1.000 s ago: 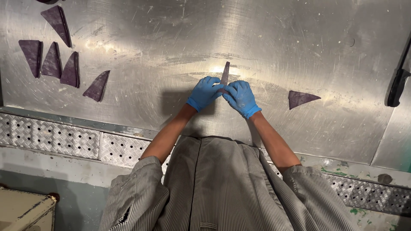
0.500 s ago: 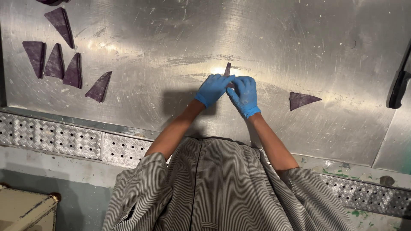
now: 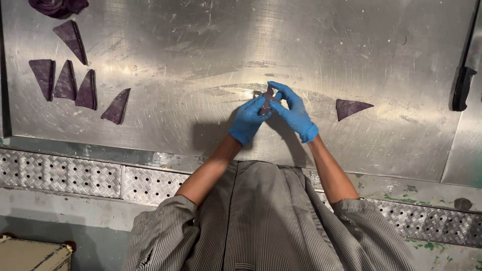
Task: Rolling triangle-shaped pieces of purple dough into small croissants and placing them on a tray.
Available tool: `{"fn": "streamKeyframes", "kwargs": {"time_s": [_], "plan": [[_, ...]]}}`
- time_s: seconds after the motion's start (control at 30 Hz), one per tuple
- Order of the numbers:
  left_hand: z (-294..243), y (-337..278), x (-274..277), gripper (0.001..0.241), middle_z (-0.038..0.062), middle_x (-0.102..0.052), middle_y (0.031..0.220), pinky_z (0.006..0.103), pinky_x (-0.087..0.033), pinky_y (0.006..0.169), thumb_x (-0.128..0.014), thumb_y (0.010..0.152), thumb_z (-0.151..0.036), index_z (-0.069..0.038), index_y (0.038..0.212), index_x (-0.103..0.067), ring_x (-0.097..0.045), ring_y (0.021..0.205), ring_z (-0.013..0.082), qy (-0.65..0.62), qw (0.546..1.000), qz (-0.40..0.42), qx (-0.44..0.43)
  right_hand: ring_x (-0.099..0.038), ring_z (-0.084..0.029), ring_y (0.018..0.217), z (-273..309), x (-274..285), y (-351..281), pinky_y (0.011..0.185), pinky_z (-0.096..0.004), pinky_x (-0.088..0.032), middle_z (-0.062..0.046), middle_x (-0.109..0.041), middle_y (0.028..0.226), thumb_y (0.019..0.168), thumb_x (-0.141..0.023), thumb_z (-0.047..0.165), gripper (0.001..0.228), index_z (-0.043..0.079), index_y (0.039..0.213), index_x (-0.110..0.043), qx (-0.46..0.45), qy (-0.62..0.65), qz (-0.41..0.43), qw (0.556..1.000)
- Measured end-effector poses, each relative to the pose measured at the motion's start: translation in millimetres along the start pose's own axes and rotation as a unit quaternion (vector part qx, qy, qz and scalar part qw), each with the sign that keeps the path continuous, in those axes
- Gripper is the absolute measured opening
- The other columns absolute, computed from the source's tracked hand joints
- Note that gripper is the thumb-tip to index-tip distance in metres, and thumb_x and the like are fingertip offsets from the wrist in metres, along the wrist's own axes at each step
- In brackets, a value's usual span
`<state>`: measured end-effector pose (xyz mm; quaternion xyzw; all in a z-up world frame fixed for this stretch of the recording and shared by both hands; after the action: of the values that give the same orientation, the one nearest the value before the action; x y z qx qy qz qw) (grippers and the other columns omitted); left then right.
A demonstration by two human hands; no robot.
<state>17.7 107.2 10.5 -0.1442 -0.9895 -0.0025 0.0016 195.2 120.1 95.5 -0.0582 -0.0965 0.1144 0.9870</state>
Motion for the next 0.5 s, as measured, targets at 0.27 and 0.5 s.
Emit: {"fn": "streamKeyframes", "kwargs": {"time_s": [0.27,0.5], "plan": [[-86,-11,-1,0.037,0.009,-0.072,0.12,0.0279,-0.054,0.098,-0.068,0.1,-0.013,0.001,0.135,-0.065,-0.066,0.107,0.0152,-0.172,0.983,0.006,0.059,-0.061,-0.009,0.112,89,5,-21,0.101,-0.028,-0.052,0.002,-0.065,0.127,0.093,-0.074,0.011,0.061,0.008,0.15,-0.052,-0.019,0.094,0.019,0.995],[-107,-18,-11,0.036,0.009,-0.072,0.122,0.0295,-0.053,0.099,-0.064,0.105,-0.013,0.003,0.137,-0.064,-0.068,0.108,0.0152,-0.357,0.924,0.022,0.138,-0.055,-0.008,0.095,81,21,-40,0.09,-0.025,-0.05,0.0,-0.058,0.102,0.092,-0.077,0.007,0.068,0.008,0.157,-0.056,-0.009,0.073,-0.003,0.997]]}}
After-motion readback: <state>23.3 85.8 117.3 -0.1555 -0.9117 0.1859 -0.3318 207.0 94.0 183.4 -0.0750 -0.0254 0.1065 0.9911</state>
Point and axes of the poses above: each hand's wrist, its own y-axis towards the middle knuckle, its own x-axis out of the back of the hand, z = x × y, the point moved 2 cm from there along y, towards the middle knuckle
